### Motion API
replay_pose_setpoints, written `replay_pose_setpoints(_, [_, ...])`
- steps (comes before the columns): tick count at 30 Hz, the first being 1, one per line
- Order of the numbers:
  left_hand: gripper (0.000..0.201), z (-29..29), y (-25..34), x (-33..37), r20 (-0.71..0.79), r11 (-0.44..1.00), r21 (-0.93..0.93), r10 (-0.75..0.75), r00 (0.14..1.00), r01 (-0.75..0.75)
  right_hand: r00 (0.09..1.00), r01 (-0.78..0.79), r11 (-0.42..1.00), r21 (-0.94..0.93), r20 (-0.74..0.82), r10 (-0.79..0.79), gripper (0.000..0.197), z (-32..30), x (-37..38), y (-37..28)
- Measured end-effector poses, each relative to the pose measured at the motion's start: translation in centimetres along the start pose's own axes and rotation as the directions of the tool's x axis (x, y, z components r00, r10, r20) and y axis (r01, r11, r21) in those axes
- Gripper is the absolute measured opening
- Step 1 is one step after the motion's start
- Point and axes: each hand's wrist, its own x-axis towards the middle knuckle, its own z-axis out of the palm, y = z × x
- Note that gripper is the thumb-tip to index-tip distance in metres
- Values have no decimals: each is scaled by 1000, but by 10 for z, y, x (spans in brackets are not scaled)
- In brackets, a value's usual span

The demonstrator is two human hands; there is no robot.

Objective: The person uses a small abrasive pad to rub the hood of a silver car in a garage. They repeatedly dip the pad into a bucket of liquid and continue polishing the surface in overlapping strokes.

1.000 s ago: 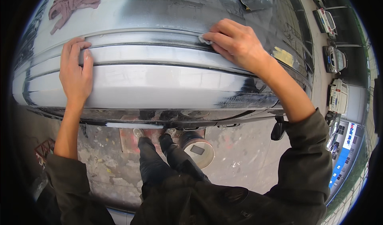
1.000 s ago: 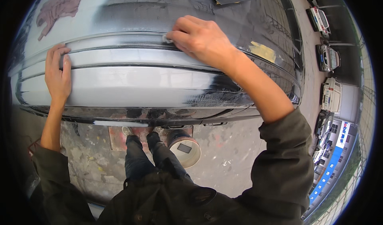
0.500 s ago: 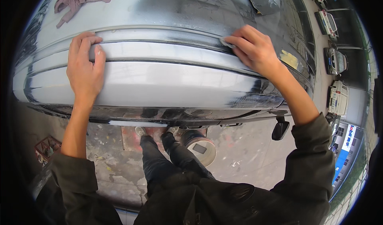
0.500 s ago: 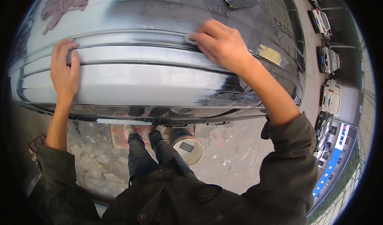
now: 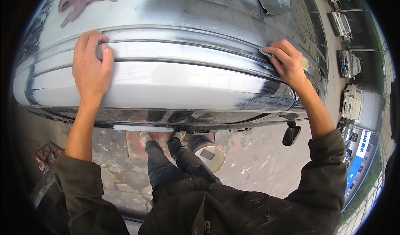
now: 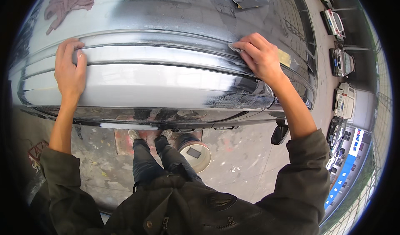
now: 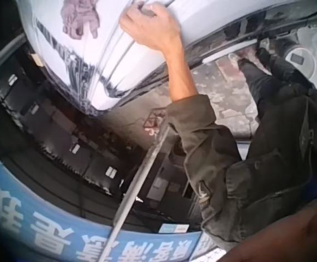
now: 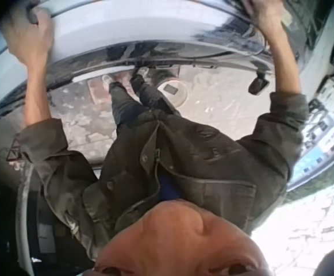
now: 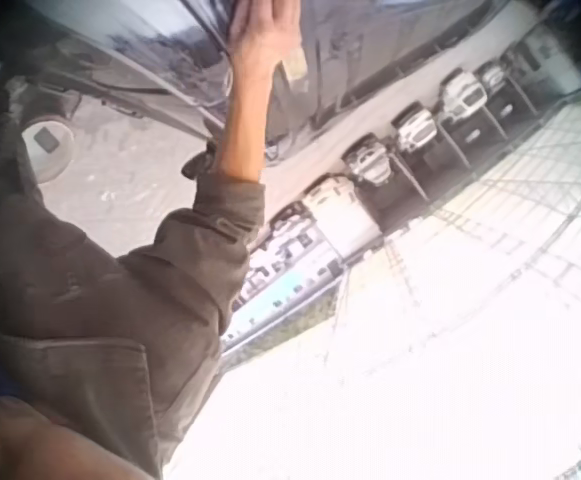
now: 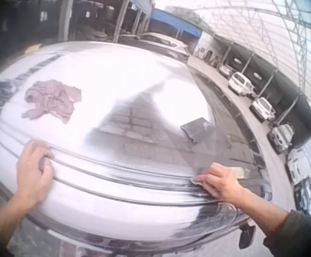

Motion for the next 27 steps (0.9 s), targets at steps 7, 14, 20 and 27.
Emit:
replay_pose_setpoints(7, [15, 5, 3, 0, -16, 1000, -24, 4, 1000, -4, 987, 95, 995, 41, -130, -89, 9, 53, 102, -67])
replay_pose_setpoints(14, [14, 3, -1, -1, -26, 998, -51, 41, 999, -42, 982, 115, 993, -2, -149, -114, 9, 92, 186, -127])
replay_pose_setpoints(20, [14, 2, -8, -1, -16, 998, -57, 11, 1000, -12, 994, -70, 997, -33, -84, 67, 12, 26, 29, -33])
replay_pose_setpoints(27, [18, 3, -4, 3, -22, 996, -77, 51, 998, -52, 769, -624, 776, -95, -249, 589, 14, -29, -117, -2])
